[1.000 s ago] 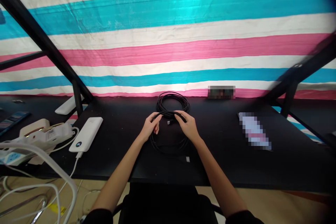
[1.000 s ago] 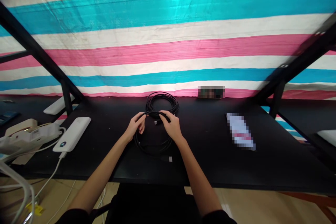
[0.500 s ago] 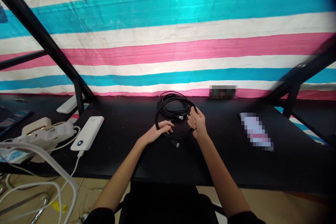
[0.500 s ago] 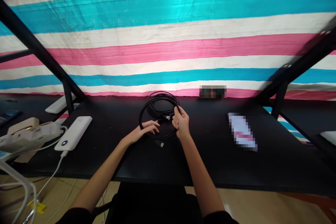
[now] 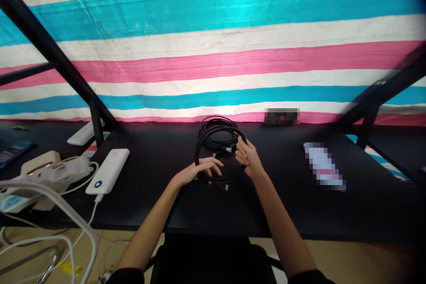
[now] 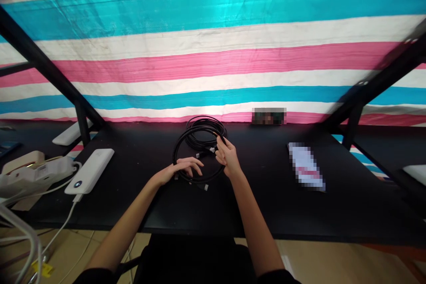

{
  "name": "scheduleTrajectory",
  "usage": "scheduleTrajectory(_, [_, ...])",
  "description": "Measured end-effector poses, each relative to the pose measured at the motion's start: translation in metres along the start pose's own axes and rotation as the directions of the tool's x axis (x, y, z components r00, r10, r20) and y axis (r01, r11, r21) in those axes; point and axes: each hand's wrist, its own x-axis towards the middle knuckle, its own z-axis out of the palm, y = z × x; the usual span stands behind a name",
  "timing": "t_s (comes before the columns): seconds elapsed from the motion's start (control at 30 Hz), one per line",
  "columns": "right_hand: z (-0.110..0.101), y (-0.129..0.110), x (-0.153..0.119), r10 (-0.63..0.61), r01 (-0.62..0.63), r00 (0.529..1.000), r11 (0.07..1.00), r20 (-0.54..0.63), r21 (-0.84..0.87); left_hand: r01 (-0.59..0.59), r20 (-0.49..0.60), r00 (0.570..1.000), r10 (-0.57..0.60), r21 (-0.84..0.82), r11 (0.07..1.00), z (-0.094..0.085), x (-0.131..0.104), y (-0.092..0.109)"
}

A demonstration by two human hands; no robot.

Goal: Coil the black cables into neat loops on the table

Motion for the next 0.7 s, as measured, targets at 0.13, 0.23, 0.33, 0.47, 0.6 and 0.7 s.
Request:
scheduleTrajectory(0.13, [0.000, 0.000, -0.002, 0.089, -0.087, 0.991, 0.996, 0.101, -0.022, 0.047, 0.089, 0.996, -0.030, -0.198, 0.979, -0.002, -0.002, 0.003])
scheduleTrajectory(0.23, [0.001, 0.003, -0.004, 0.152, -0.139, 0.973, 0.986, 0.175, -0.089, 0.038, 0.096, 0.995, -0.011, -0.284, 0.958, -0.004, -0.003, 0.004])
scheduleTrajectory(0.33, [0.003, 0.007, -0.004, 0.162, -0.139, 0.973, 0.980, 0.164, -0.143, 0.033, 0.007, 0.999, -0.033, -0.267, 0.963, -0.007, -0.003, 0.003])
scheduleTrajectory(0.47, [0.005, 0.011, -0.002, 0.130, -0.114, 0.988, 0.977, 0.081, -0.182, 0.002, -0.207, 0.977, -0.041, -0.185, 0.983, -0.011, 0.002, -0.002])
scheduleTrajectory(0.6, [0.006, 0.014, 0.000, 0.100, -0.090, 0.994, 0.973, 0.033, -0.213, -0.049, -0.391, 0.920, -0.014, -0.150, 0.988, -0.011, 0.007, -0.006])
scheduleTrajectory(0.7, [0.007, 0.017, 0.002, 0.043, -0.040, 0.999, 0.975, 0.011, -0.219, -0.092, -0.492, 0.870, -0.001, -0.164, 0.982, -0.011, 0.008, -0.008])
